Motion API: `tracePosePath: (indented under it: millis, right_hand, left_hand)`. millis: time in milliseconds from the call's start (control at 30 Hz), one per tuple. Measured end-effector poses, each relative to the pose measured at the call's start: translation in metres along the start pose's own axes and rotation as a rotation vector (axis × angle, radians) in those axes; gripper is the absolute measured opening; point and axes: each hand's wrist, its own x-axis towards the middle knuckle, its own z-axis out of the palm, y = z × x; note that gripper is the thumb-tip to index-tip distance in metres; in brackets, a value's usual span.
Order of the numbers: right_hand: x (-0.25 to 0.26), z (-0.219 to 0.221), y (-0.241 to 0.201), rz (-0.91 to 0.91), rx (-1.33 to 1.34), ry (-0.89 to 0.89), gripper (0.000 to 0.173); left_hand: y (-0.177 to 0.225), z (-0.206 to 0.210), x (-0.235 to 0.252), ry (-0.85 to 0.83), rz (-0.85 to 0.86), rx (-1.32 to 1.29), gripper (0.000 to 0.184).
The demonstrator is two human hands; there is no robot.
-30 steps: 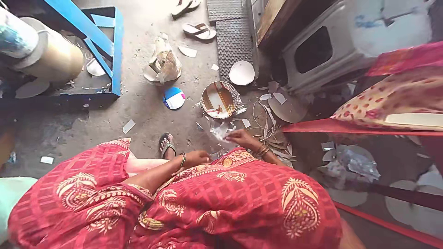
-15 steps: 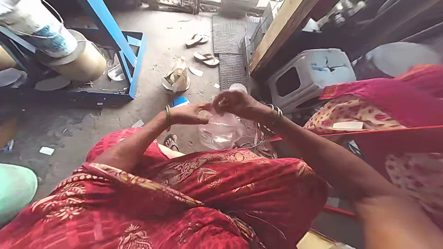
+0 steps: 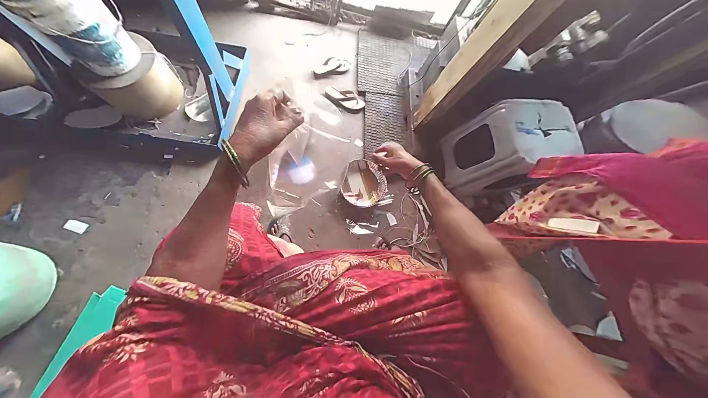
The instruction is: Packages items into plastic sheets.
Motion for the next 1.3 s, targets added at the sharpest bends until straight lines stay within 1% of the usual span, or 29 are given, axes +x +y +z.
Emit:
tracePosePath:
  millis: [67, 133, 167, 233, 300, 367, 433, 533, 567, 633, 667, 733, 800, 867, 967, 1000, 1100, 1167, 1233, 1300]
  right_hand:
    - [0.033, 0.002, 0.052, 0.163, -0.136, 0.162, 0.059]
    - [0.05, 0.018, 0.09, 0.299, -0.098, 0.32, 0.066]
    - [0.057, 0.029, 0.106, 0.365, -0.064, 0.36, 0.069]
    - [0.07, 0.053, 0.14, 0.491, 0.023, 0.366, 0.077]
    - [0.082, 0.075, 0.177, 0.571, 0.089, 0.364, 0.083]
    - [0.098, 0.094, 0.211, 0.584, 0.123, 0.387, 0.085]
    - [0.104, 0.105, 0.225, 0.605, 0.113, 0.414, 0.084]
    - [0.105, 0.113, 0.229, 0.663, 0.171, 0.39, 0.091]
    - [0.101, 0.114, 0.223, 0.673, 0.214, 0.385, 0.089]
    - [0.095, 0.118, 0.207, 0.702, 0.294, 0.382, 0.074]
    - [0.098, 0.124, 0.207, 0.715, 0.334, 0.381, 0.07]
    - [0.1, 0.138, 0.212, 0.702, 0.453, 0.369, 0.068]
    - [0.097, 0.143, 0.202, 0.638, 0.534, 0.347, 0.069]
    - [0.085, 0.141, 0.175, 0.552, 0.574, 0.319, 0.073]
    - [0.074, 0.152, 0.139, 0.442, 0.602, 0.203, 0.096]
    - [0.075, 0.162, 0.136, 0.425, 0.559, 0.157, 0.098]
    - [0.079, 0.204, 0.14, 0.385, 0.41, 0.1, 0.087]
    - [0.071, 0.228, 0.137, 0.438, 0.364, 0.078, 0.081]
    - [0.061, 0.243, 0.137, 0.488, 0.334, 0.067, 0.084]
    - [0.06, 0.239, 0.132, 0.49, 0.307, 0.031, 0.085]
  left_hand:
    - [-0.001, -0.011, -0.007, 0.089, -0.019, 0.061, 0.039]
    - [-0.003, -0.018, -0.013, 0.164, -0.038, 0.104, 0.038]
    - [-0.004, -0.02, -0.014, 0.185, -0.053, 0.118, 0.038]
    - [-0.004, -0.024, -0.014, 0.19, -0.074, 0.134, 0.038]
    - [-0.006, -0.023, -0.009, 0.179, -0.08, 0.177, 0.037]
    - [-0.012, -0.022, -0.002, 0.178, -0.084, 0.215, 0.038]
    - [-0.022, -0.022, 0.003, 0.167, -0.083, 0.235, 0.036]
    - [-0.031, -0.02, 0.004, 0.14, -0.094, 0.264, 0.035]
    - [-0.032, -0.019, 0.004, 0.138, -0.097, 0.262, 0.036]
    - [-0.032, -0.02, 0.004, 0.148, -0.09, 0.237, 0.036]
    - [-0.031, -0.021, 0.004, 0.159, -0.09, 0.227, 0.036]
    - [-0.03, -0.024, 0.002, 0.178, -0.106, 0.197, 0.036]
    - [-0.029, -0.029, 0.001, 0.203, -0.118, 0.166, 0.035]
    - [-0.028, -0.03, 0.002, 0.237, -0.118, 0.135, 0.035]
    - [-0.028, -0.029, 0.005, 0.252, -0.091, 0.106, 0.036]
    - [-0.027, -0.028, 0.006, 0.238, -0.088, 0.111, 0.035]
    - [-0.027, -0.021, 0.008, 0.119, -0.087, 0.126, 0.038]
    - [-0.027, -0.014, 0.008, 0.008, -0.09, 0.119, 0.035]
    - [-0.025, -0.008, 0.006, -0.124, -0.067, 0.094, 0.03]
    - [-0.017, -0.006, 0.004, -0.247, -0.068, 0.065, 0.031]
